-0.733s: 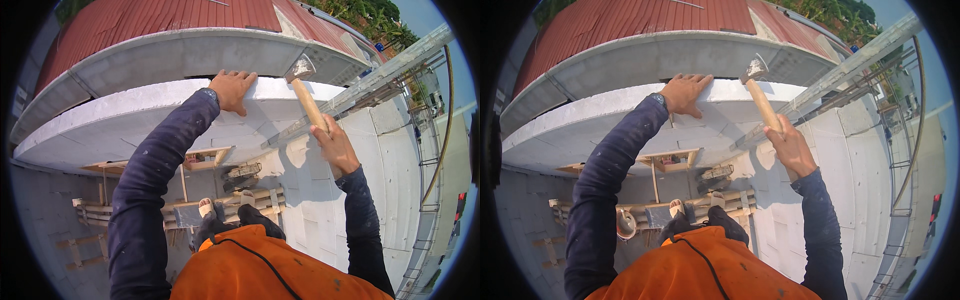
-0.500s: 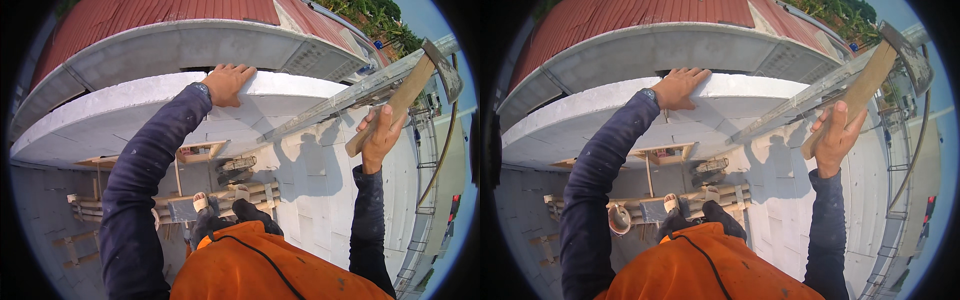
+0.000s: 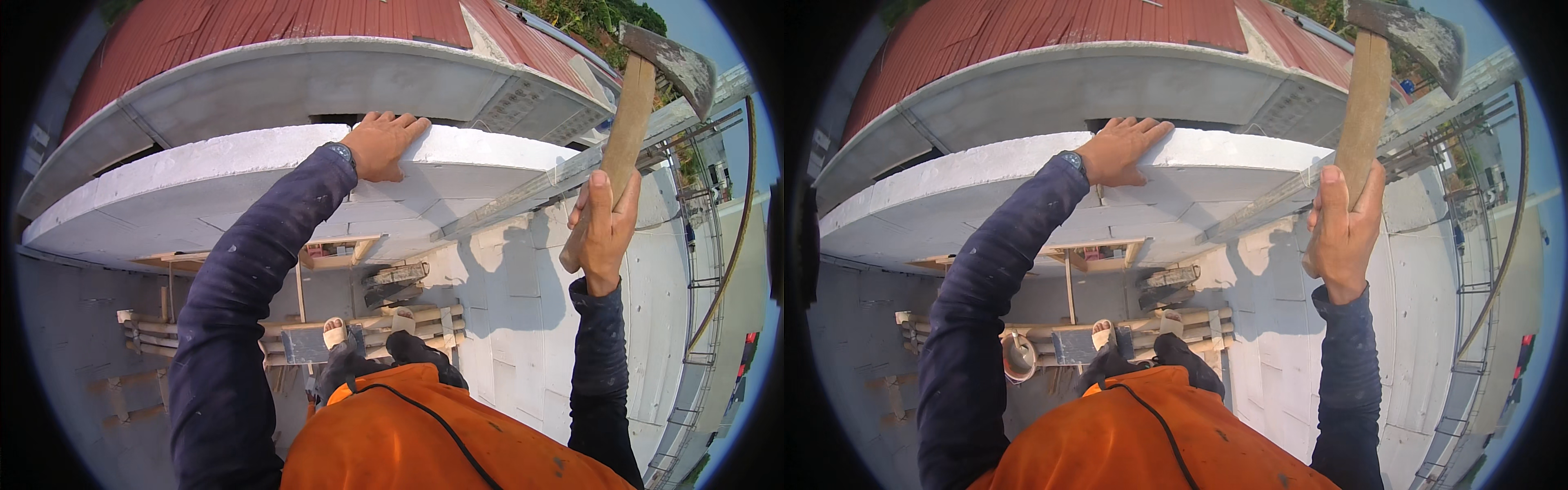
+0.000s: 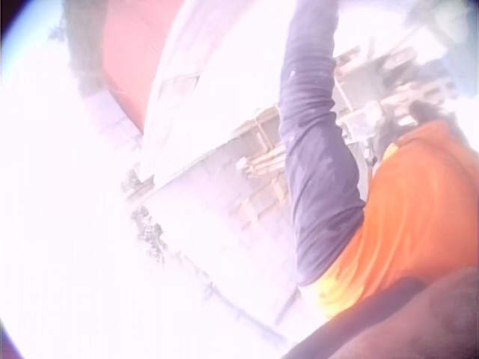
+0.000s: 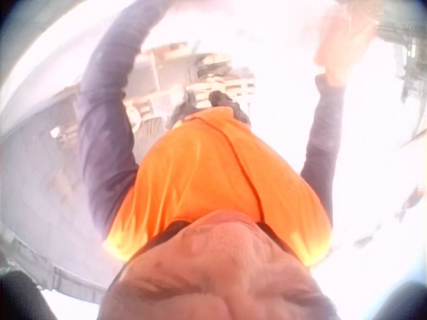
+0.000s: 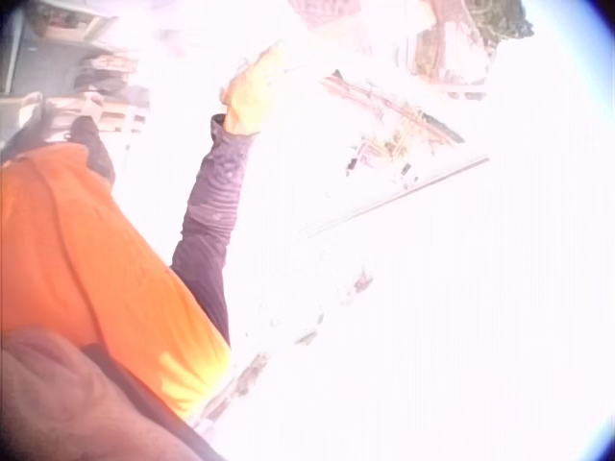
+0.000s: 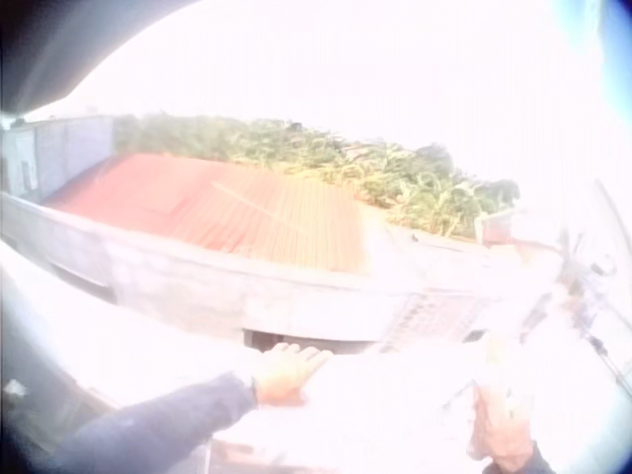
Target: The person applies mortar to a wall section using a trowel, places a lightweight concrete block, taps it into position using a hammer, and secures it to a rebar column with wire.
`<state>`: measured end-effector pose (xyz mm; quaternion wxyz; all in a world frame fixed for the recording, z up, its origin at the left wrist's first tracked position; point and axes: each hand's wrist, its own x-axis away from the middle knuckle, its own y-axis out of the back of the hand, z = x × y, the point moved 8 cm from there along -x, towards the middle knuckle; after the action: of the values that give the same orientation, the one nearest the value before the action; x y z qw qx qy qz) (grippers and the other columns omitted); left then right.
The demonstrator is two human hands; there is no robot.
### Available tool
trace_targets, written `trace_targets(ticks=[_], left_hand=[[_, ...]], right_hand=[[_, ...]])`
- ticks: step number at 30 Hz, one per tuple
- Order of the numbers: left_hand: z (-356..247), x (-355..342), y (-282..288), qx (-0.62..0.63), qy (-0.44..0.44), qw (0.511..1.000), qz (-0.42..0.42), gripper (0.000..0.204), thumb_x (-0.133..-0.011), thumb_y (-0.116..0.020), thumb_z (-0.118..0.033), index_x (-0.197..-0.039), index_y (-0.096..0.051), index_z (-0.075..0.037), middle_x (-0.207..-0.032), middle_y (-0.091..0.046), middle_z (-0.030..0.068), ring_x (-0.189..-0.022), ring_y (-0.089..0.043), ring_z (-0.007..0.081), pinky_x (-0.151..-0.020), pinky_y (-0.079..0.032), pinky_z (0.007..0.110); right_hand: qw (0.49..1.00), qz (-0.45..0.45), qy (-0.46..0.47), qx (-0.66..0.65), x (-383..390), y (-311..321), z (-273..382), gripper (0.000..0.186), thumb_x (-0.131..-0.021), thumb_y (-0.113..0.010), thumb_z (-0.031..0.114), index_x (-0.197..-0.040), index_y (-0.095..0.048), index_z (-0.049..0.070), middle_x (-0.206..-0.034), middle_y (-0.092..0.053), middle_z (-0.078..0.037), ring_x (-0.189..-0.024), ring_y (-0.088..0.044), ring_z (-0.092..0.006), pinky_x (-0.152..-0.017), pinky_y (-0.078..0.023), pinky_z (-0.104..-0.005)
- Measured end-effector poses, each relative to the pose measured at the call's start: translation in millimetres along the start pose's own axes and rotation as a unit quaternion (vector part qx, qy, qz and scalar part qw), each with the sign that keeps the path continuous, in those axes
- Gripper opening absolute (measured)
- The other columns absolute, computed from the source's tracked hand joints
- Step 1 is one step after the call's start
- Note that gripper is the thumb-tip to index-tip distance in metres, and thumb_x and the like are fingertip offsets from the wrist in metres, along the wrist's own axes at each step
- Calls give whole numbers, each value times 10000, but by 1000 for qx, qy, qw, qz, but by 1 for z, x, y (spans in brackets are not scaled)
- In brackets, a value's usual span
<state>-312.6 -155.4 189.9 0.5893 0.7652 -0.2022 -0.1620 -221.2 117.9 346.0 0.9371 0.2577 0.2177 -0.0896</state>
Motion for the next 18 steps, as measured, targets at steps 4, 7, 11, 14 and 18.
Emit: trace_targets(ticks=[4,7,11,14,18], left_hand=[[-9,-8,-1,-12,-18,1000,11,1010,-782,-878,-269,-1628,-347,-114,-1523,-514,146,-1411,-505,349,-1222,-367,483],[-9,-11,1,-16,-23,999,19,1026,-789,-866,-313,-1637,-330,-102,-1519,-515,166,-1401,-515,358,-1213,-371,483],[19,5,8,-10,-13,998,58,997,-852,-792,-396,-1667,-310,-82,-1529,-518,212,-1417,-511,373,-1224,-367,471],[40,21,19,45,40,993,99,905,-899,-736,-477,-1634,-401,-68,-1537,-540,243,-1410,-536,382,-1198,-410,463],[84,27,18,174,89,978,70,779,-923,-730,-547,-1500,-598,-39,-1431,-641,263,-1300,-632,391,-1110,-492,428]], right_hand=[[974,134,-96,157,37,-31,-75,471,-1079,-572,436,-1233,-507,-4,-776,-656,-170,-650,-682,-273,-621,-529,-416],[899,319,-161,255,59,-63,-118,480,-1076,-570,430,-1244,-506,-16,-794,-685,-257,-734,-719,-421,-686,-537,-509],[903,323,-151,241,62,-75,-115,491,-1069,-572,437,-1280,-513,-3,-797,-703,-260,-798,-728,-457,-720,-540,-532],[902,316,-153,250,67,-64,-127,488,-1065,-582,437,-1290,-521,8,-802,-705,-255,-803,-729,-455,-727,-539,-530],[910,304,-135,249,61,-63,-111,488,-1054,-603,419,-1308,-540,7,-816,-701,-249,-776,-722,-423,-701,-535,-501]])
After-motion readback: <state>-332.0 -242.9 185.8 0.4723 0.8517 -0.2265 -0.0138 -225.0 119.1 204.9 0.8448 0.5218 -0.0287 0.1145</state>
